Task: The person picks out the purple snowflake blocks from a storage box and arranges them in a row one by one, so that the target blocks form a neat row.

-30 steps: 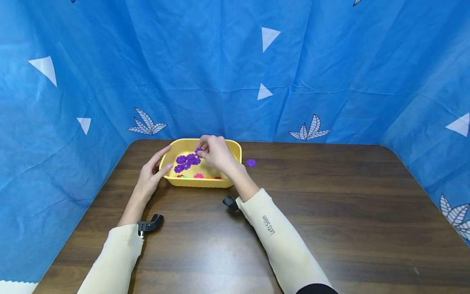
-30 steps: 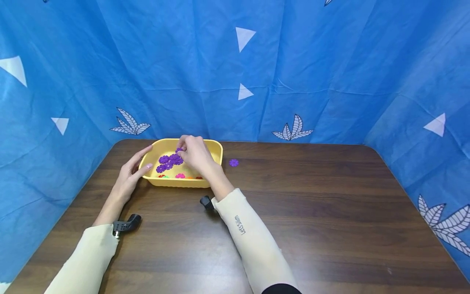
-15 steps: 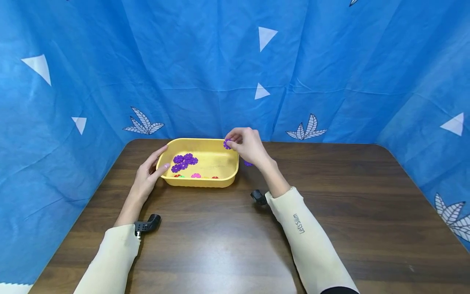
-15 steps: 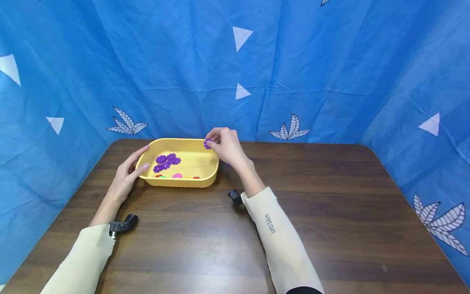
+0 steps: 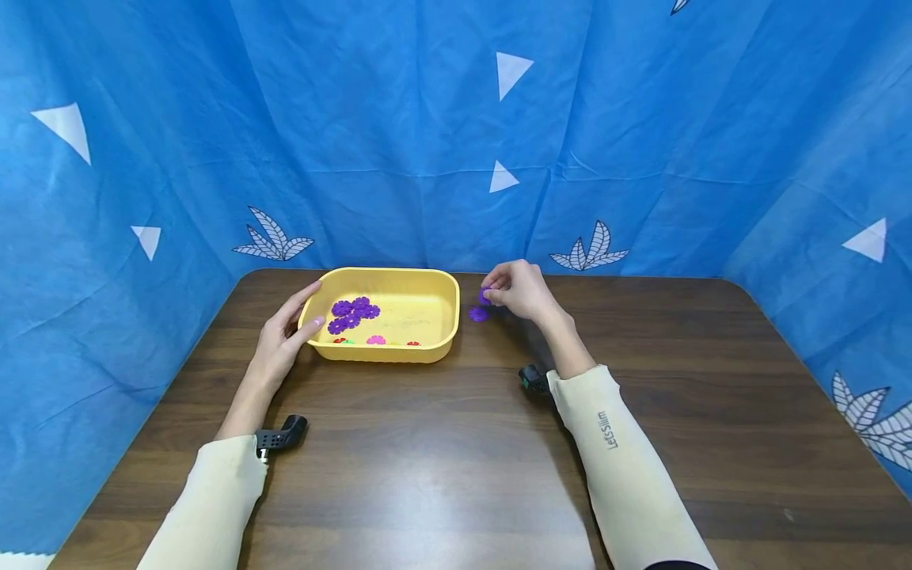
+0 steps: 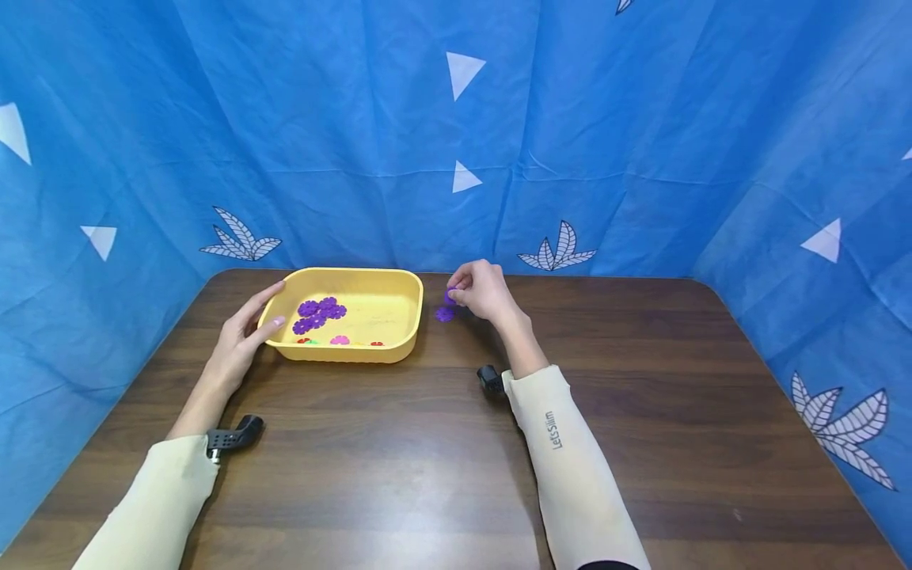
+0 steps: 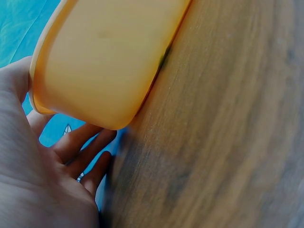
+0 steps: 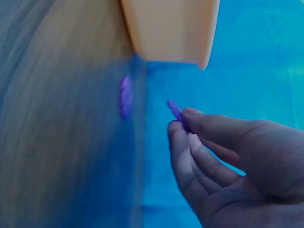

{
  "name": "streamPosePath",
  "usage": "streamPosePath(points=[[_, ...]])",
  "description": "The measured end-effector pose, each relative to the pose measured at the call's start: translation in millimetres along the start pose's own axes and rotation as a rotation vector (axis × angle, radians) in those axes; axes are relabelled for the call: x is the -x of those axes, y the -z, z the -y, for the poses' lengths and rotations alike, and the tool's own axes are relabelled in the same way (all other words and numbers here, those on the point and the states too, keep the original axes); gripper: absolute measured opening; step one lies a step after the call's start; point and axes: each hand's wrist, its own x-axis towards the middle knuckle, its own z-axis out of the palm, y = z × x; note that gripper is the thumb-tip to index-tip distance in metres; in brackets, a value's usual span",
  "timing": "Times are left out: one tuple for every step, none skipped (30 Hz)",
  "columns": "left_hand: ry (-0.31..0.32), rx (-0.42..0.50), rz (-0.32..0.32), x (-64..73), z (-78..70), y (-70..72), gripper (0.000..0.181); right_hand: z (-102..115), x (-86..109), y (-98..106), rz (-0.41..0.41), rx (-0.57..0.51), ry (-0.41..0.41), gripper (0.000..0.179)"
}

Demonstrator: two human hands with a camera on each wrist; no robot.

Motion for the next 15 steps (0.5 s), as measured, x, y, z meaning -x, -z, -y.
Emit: streamPosePath(points=[[0.002,-0.002,0.001,-0.1,-0.2,0.1,0.061,-4.6,0.0,-0.3,0.017,0.009,-0.018,0.007],[0.004,-0.001,0.000,0.2,-0.6,0.3,0.061,-8.7,0.0,-0.4,0.035,0.020,-0.032,0.007],[0.010,-0.004,-0.001,0.2,-0.9,0.3,0.060,-12.6,-0.2,-0.6,0.052,0.029,-0.044,0.007],[0.008,-0.008,0.000,0.0,-1.0,0.5,0.060,-15.9,-0.3,-0.6,0.068,0.038,-0.055,0.007],[0.010,-0.009,-0.002,-0.3,-1.1,0.6,0.060,-18.6,-0.4,-0.4,0.082,0.047,-0.066,0.007],[0.013,-0.015,-0.003,-0.7,-1.1,0.9,0.060,-20.9,-0.8,-0.2,0.092,0.057,-0.071,0.006],[0.015,-0.020,-0.004,-1.0,-0.9,0.8,0.059,-22.8,-0.8,-0.1,0.097,0.060,-0.078,0.006],[0.015,-0.024,-0.005,-1.3,-0.4,0.9,0.059,-24.1,-0.7,0.1,0.099,0.066,-0.081,0.006],[0.015,-0.029,-0.006,-1.8,0.0,1.0,0.059,-24.9,-0.5,0.3,0.099,0.070,-0.087,0.005],[0.012,-0.031,-0.006,-2.1,0.4,1.1,0.059,-25.3,-0.3,0.7,0.098,0.075,-0.092,0.005],[0.019,-0.030,-0.006,-2.1,0.6,1.1,0.059,-25.4,0.0,1.0,0.100,0.078,-0.098,0.005],[0.019,-0.032,-0.004,-2.0,0.8,1.0,0.059,-25.2,0.3,1.1,0.103,0.081,-0.104,0.005],[0.019,-0.031,-0.003,-1.8,0.9,0.8,0.059,-24.9,0.7,1.2,0.107,0.083,-0.110,0.005],[0.021,-0.032,-0.001,-1.5,0.8,0.6,0.060,-24.7,1.0,1.2,0.111,0.086,-0.113,0.006],[0.022,-0.030,0.000,-1.2,0.9,0.4,0.060,-24.6,1.3,1.3,0.116,0.088,-0.115,0.006]])
